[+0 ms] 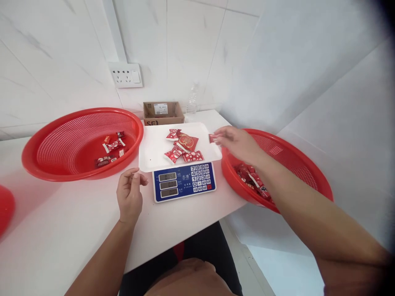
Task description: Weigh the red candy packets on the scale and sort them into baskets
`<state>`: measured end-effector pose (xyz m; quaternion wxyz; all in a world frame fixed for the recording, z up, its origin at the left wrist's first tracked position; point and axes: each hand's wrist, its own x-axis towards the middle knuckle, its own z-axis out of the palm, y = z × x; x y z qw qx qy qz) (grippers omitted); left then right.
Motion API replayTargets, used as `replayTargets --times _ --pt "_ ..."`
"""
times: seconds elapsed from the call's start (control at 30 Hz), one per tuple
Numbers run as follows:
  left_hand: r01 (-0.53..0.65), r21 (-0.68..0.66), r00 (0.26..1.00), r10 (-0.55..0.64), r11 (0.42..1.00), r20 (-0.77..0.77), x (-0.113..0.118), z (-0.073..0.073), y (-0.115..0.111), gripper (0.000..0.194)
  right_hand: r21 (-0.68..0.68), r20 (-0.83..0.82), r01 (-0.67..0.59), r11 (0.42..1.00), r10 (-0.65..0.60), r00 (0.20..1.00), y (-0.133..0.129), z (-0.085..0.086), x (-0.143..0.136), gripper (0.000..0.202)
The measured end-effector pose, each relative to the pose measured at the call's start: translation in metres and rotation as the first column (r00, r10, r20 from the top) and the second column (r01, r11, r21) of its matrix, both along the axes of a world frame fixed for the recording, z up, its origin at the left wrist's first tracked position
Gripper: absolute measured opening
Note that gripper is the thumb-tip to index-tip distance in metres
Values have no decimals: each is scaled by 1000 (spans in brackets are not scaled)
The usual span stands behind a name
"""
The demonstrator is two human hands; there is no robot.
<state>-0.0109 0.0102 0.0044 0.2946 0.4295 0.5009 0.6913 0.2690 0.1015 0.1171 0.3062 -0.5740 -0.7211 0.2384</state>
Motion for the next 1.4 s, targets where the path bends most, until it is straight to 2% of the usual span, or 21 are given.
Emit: replayTargets --times 0.07,0.13,0.23,0.37,0.5,0.6,0.73,0.87,1.0,1.23,1.4 --pt "14 2 1000 -14 1000 -6 -1 -2 1 20 -10 -13 -127 992 127 992 -1 -2 -20 35" --pt "23 1 1000 -23 1000 -13 -1 -3 1 20 -3 44 -219 976 219 975 -4 -1 -31 44" --pt "23 1 1000 -23 1000 -8 -1 -2 1 20 41 200 -259 965 246 948 -21 2 -28 50" --pt "16 9 1000 -16 1000 12 0 0 -2 21 47 374 -168 985 138 917 -60 -4 -2 46" --pt "27 5 999 -27 1000 19 1 2 -4 20 46 498 -22 999 -4 867 -95 -36 28 52" --pt "37 -2 999 -37 999 23 2 1 -4 19 37 557 113 993 -114 822 -108 -60 43 53" --pt "13 -10 1000 -13 1000 13 1 -2 -1 19 -8 582 144 990 -113 805 -110 -70 53 52" --pt "-11 -22 1000 11 1000 1 0 -3 0 19 -49 570 119 992 -70 818 -107 -69 57 54" --pt "-11 -35 1000 10 999 -18 0 -3 1 19 -108 545 146 983 -64 836 -107 -65 53 55" --pt "-6 -52 998 3 999 -69 4 -6 1 21 -6 554 161 987 -131 822 -110 -62 45 54" --pt "-20 -58 992 12 998 -125 7 -7 -2 20 -10 565 171 985 -135 814 -111 -64 42 53"
